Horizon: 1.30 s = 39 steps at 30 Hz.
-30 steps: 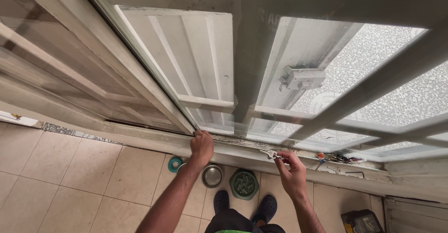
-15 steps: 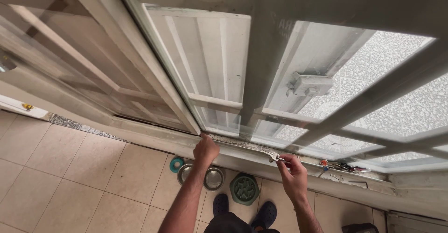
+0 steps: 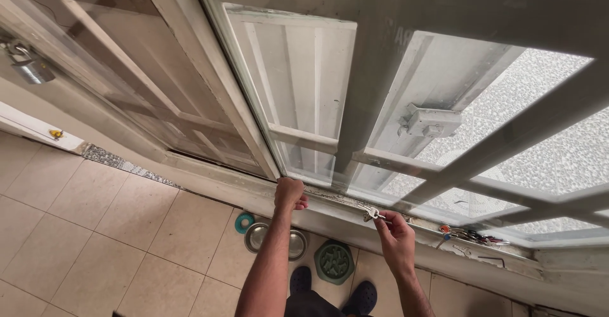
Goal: Repairing or cleaning a sliding window track using a small metal tool
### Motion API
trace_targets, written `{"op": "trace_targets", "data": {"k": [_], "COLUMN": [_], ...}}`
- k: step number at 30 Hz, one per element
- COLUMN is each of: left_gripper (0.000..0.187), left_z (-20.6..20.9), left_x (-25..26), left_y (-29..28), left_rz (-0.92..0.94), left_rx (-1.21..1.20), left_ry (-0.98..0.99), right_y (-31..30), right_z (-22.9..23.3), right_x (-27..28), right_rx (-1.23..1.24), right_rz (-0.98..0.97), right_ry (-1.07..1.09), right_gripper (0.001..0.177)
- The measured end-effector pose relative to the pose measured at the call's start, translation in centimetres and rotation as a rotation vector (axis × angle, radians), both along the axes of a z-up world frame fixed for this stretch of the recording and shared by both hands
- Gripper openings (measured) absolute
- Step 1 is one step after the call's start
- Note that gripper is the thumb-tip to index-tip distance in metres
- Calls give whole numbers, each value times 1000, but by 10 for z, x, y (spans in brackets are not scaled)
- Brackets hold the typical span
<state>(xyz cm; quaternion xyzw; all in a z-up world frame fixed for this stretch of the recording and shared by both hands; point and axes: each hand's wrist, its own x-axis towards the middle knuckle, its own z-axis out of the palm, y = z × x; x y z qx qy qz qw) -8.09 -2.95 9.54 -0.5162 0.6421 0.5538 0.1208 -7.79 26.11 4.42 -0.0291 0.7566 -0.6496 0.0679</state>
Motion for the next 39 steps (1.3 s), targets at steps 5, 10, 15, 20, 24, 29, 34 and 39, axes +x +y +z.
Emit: {"op": "trace_targets", "data": {"k": [5, 10, 15, 20, 24, 29, 34, 39], "left_gripper": [55, 52, 33, 8, 12, 13, 17, 22], "left_z": [-17, -42, -41, -41, -64, -82, -62, -111], "left_x": [-4, -3, 11, 32, 44, 59, 59, 27], "left_y": [-6, -25, -40, -41, -47, -55, -42, -45], "left_rz": [-31, -48, -99, -155, -167, -187, -215, -364], "left_rx": [36, 49, 80, -1, -80, -138, -389, -898], "left_ry": [24, 97, 138, 284, 364, 502, 433, 189], "right_y": [1, 5, 5, 4, 8, 11, 9, 1], "right_z": [1, -4, -10, -7, -13, -15, -16, -10], "right_x": [-2, -7, -10, -7, -7, -6, -7, -7], "right_rx": [-94, -94, -125, -133, -149, -135, -107, -80], "right_rz": [-1, -7, -26, -28, -23, -29, -13, 23], "right_ry": [-27, -29, -46, -76, -89, -93, -110, -124], "right_gripper": [17, 17, 18, 18, 19, 18, 18, 19]}}
